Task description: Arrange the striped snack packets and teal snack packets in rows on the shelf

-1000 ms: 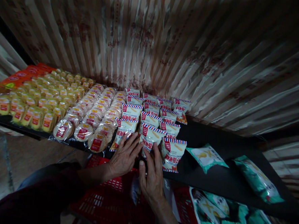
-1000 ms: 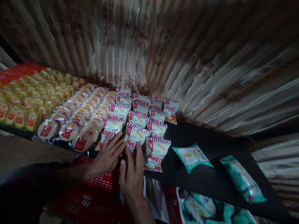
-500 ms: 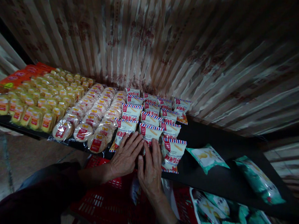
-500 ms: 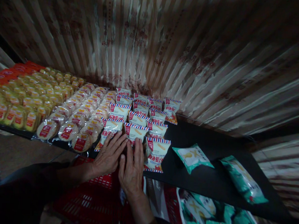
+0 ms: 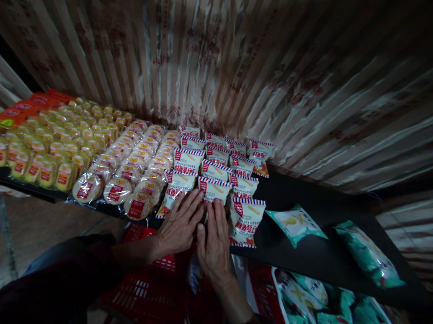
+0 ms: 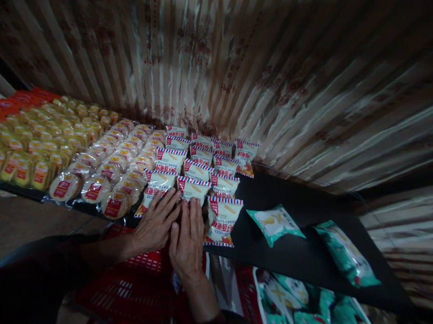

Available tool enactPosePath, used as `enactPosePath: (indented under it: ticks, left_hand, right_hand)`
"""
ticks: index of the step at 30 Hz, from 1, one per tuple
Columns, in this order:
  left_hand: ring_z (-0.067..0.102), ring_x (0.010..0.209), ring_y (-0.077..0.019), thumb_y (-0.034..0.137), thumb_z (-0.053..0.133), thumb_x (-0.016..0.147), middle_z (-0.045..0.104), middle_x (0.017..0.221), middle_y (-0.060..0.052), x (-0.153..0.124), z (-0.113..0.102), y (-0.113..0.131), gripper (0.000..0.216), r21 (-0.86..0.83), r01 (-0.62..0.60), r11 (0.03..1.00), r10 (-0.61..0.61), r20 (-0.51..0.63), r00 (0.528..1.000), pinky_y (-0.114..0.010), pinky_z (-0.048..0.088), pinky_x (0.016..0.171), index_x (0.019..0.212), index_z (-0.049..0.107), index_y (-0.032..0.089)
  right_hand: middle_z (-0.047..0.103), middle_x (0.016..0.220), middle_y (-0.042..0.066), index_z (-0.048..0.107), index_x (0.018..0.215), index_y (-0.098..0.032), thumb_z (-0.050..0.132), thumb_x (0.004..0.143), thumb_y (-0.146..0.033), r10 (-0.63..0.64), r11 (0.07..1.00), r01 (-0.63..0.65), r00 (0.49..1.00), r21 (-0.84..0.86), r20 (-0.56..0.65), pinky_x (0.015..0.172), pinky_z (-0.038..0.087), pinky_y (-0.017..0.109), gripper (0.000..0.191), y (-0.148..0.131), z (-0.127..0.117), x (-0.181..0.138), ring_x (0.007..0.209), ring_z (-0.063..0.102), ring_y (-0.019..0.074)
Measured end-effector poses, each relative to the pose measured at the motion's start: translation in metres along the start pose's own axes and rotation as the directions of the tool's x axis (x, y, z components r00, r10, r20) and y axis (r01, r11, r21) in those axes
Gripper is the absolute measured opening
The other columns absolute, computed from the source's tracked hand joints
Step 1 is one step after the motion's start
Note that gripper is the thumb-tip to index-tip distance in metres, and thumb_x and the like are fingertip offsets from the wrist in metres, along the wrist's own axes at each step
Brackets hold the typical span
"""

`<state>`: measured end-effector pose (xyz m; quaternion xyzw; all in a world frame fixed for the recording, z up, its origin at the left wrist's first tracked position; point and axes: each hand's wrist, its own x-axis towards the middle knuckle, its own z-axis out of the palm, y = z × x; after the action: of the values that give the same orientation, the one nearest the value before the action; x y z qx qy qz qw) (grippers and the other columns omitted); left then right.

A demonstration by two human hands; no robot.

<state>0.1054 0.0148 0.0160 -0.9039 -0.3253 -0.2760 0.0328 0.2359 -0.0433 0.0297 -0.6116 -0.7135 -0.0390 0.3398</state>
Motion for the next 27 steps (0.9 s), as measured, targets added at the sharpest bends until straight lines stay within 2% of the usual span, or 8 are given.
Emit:
enactPosePath:
  ticks: [5,8,10,15,20,23,27]
  left_hand:
    - [0.009,0.148,-0.0311,0.02,0.045,0.086,0.025,0.156,-0.019,-0.001,0.0,0.0,0.061,-0.012,0.009,1.0,-0.009,0.012,1.0,-0.055,0.013,0.118,0.145,0.033,0.008]
    - [0.011,0.148,-0.0306,0.024,0.044,0.09,0.028,0.155,-0.017,0.0,-0.001,0.0,0.058,-0.001,0.015,1.0,-0.015,0.01,1.0,-0.054,0.016,0.117,0.145,0.032,0.01]
    - [0.011,0.148,-0.0307,0.025,0.045,0.091,0.029,0.155,-0.017,0.0,-0.002,0.0,0.057,0.001,0.004,1.0,-0.004,0.006,1.0,-0.054,0.017,0.117,0.145,0.033,0.012]
    - [0.012,0.147,-0.0309,0.025,0.047,0.09,0.033,0.153,-0.018,0.001,-0.005,0.004,0.055,-0.003,-0.047,0.999,0.047,-0.027,0.999,-0.053,0.016,0.116,0.143,0.037,0.012]
    - [0.012,0.147,-0.0307,0.024,0.047,0.089,0.037,0.151,-0.017,0.005,-0.005,0.01,0.053,-0.009,-0.081,0.997,0.081,-0.017,0.997,-0.052,0.016,0.116,0.141,0.04,0.014]
    - [0.01,0.148,-0.0315,0.022,0.048,0.088,0.035,0.152,-0.017,0.007,-0.004,0.012,0.053,-0.019,-0.082,0.996,0.081,-0.028,0.996,-0.052,0.013,0.117,0.139,0.042,0.014]
    - [0.009,0.148,-0.0307,0.023,0.048,0.088,0.033,0.153,-0.016,0.008,-0.003,0.012,0.051,-0.026,-0.079,0.997,0.078,-0.025,0.997,-0.051,0.011,0.118,0.138,0.044,0.015]
  right_hand:
    - [0.024,0.158,0.012,0.019,0.152,-0.023,0.044,0.093,-0.016,-0.075,0.996,0.065,0.984,-0.068,-0.164,0.11,0.033,0.061,0.064,0.005,-0.023,0.003,0.145,0.023,0.0319]
    - [0.025,0.157,0.015,0.021,0.151,-0.021,0.048,0.092,-0.019,-0.027,0.99,-0.015,0.954,-0.137,-0.3,0.108,0.03,0.065,0.065,0.02,-0.04,0.007,0.145,0.023,0.0348]
    - [0.027,0.155,0.019,0.022,0.151,-0.018,0.05,0.092,-0.024,0.022,0.984,-0.08,0.939,-0.158,-0.342,0.108,0.027,0.067,0.066,0.033,-0.047,0.007,0.144,0.024,0.0362]
    - [0.033,0.15,0.025,0.024,0.149,-0.011,0.052,0.09,-0.042,0.227,0.961,-0.263,0.928,-0.088,-0.294,0.107,0.03,0.064,0.072,0.057,-0.044,-0.002,0.14,0.029,0.0377]
    - [0.042,0.144,0.026,0.021,0.15,-0.011,0.052,0.087,-0.054,0.456,0.883,-0.469,0.865,-0.014,-0.208,0.099,0.042,0.057,0.083,0.059,-0.031,-0.012,0.13,0.045,0.038]
    - [0.044,0.143,0.024,0.024,0.149,-0.013,0.055,0.085,-0.054,0.507,0.857,-0.514,0.838,0.016,-0.203,0.097,0.044,0.054,0.082,0.059,-0.028,-0.014,0.128,0.048,0.0372]
    - [0.038,0.147,0.024,0.024,0.149,-0.011,0.055,0.086,-0.051,0.505,0.863,-0.495,0.828,0.105,-0.246,0.103,0.039,0.054,0.081,0.06,-0.031,-0.011,0.134,0.041,0.0356]
